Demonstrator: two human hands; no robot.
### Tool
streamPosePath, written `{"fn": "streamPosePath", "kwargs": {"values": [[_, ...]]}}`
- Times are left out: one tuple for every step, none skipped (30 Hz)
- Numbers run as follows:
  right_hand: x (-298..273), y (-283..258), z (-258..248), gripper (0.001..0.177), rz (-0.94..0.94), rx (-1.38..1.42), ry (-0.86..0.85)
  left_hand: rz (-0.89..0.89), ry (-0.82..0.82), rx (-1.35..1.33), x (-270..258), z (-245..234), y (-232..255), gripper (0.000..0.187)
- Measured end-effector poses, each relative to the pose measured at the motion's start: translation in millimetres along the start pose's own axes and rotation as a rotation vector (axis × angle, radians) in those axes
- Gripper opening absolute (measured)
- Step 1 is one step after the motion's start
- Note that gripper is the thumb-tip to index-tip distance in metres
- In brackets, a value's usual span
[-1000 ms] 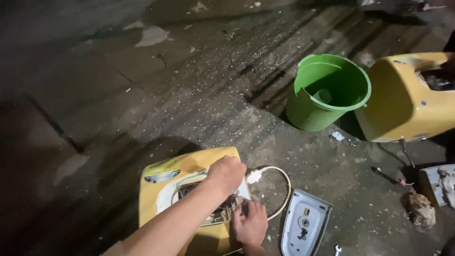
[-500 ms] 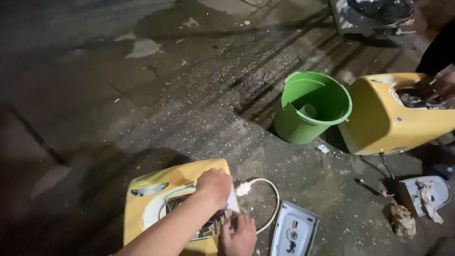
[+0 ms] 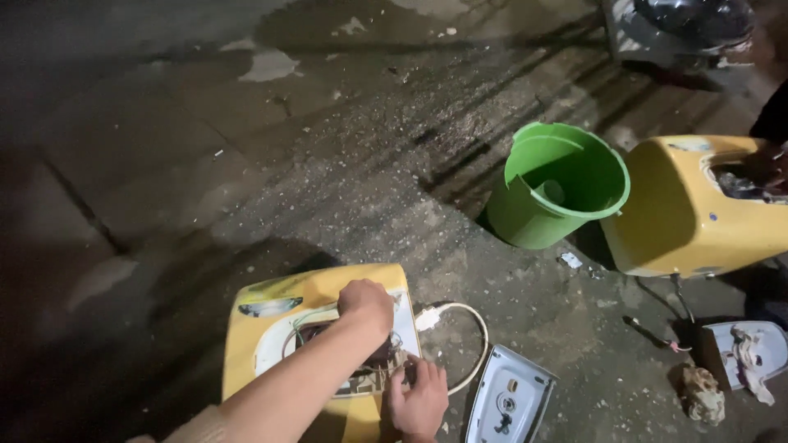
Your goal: Inspecting and repairing the internal components of a small water heater using a screwdriver.
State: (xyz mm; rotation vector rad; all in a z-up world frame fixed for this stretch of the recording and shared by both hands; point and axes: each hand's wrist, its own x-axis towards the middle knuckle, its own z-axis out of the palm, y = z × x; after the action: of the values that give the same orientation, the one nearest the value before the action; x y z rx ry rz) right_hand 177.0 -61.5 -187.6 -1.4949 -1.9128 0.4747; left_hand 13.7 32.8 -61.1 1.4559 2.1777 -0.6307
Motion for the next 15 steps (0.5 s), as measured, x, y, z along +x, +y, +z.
{"fn": "streamPosePath", "kwargs": {"values": [[0.4, -1.4, -1.6, 0.028, -0.025, 0.001, 0.020, 0.068, 0.031, 0.080, -8.3, -1.9, -3.4, 0.023], [3.1, -0.1, -0.1, 0.028, -0.027, 0.009, 0.019, 0.061, 0.032, 0.083, -8.4, 2.2, -2.4, 0.023], [5.0, 0.9, 1.6, 0.028, -0.019, -0.007, 0.016, 0.122, 0.082, 0.216, -8.9, 7.0, -2.0, 0.022], [-0.6, 3.7, -0.1, 0.028, -0.012, -0.025, -0.004, 0.180, 0.117, 0.342, -14.2, 18.5, -0.9, 0.022], [1.5, 4.9, -0.9, 0.028, -0.016, -0.020, -0.021, 0.169, 0.104, 0.336, -11.0, 19.3, 4.2, 0.022], [1.6, 4.4, -1.8, 0.026, -0.013, -0.016, -0.021, 0.177, 0.113, 0.363, -9.7, 21.4, 6.9, 0.021], [1.7, 3.2, -2.2, 0.023, -0.011, -0.013, -0.022, 0.184, 0.122, 0.389, -8.1, 23.5, 8.7, 0.021], [0.6, 5.0, -2.4, 0.023, -0.023, -0.007, -0.042, 0.167, 0.110, 0.377, 7.8, 35.2, 21.1, 0.021], [-0.4, 6.6, -2.5, 0.025, -0.051, -0.027, -0.033, 0.159, 0.198, 0.399, 23.9, 46.8, 32.8, 0.012], [2.4, 8.8, -1.1, 0.027, -0.083, -0.047, -0.017, 0.149, 0.294, 0.421, 42.9, 55.6, 44.5, 0.016], [0.2, 11.5, 2.5, 0.027, -0.100, -0.041, -0.029, 0.131, 0.290, 0.411, 20.8, 37.4, 41.5, 0.016], [-1.1, 15.1, 4.6, 0.028, -0.069, -0.068, -0.040, 0.271, 0.238, 0.572, -1.2, 17.8, 41.3, 0.012], [-1.5, 19.2, 6.2, 0.029, -0.039, -0.096, -0.052, 0.413, 0.183, 0.731, -22.8, -2.5, 42.0, 0.009], [-1.3, 19.2, 6.3, 0.029, -0.043, -0.091, -0.054, 0.406, 0.182, 0.732, -5.4, 11.0, 38.6, 0.009], [-0.3, 19.9, 6.0, 0.029, -0.068, -0.072, -0.044, 0.324, 0.191, 0.610, 12.4, 24.0, 35.8, 0.011]]}}
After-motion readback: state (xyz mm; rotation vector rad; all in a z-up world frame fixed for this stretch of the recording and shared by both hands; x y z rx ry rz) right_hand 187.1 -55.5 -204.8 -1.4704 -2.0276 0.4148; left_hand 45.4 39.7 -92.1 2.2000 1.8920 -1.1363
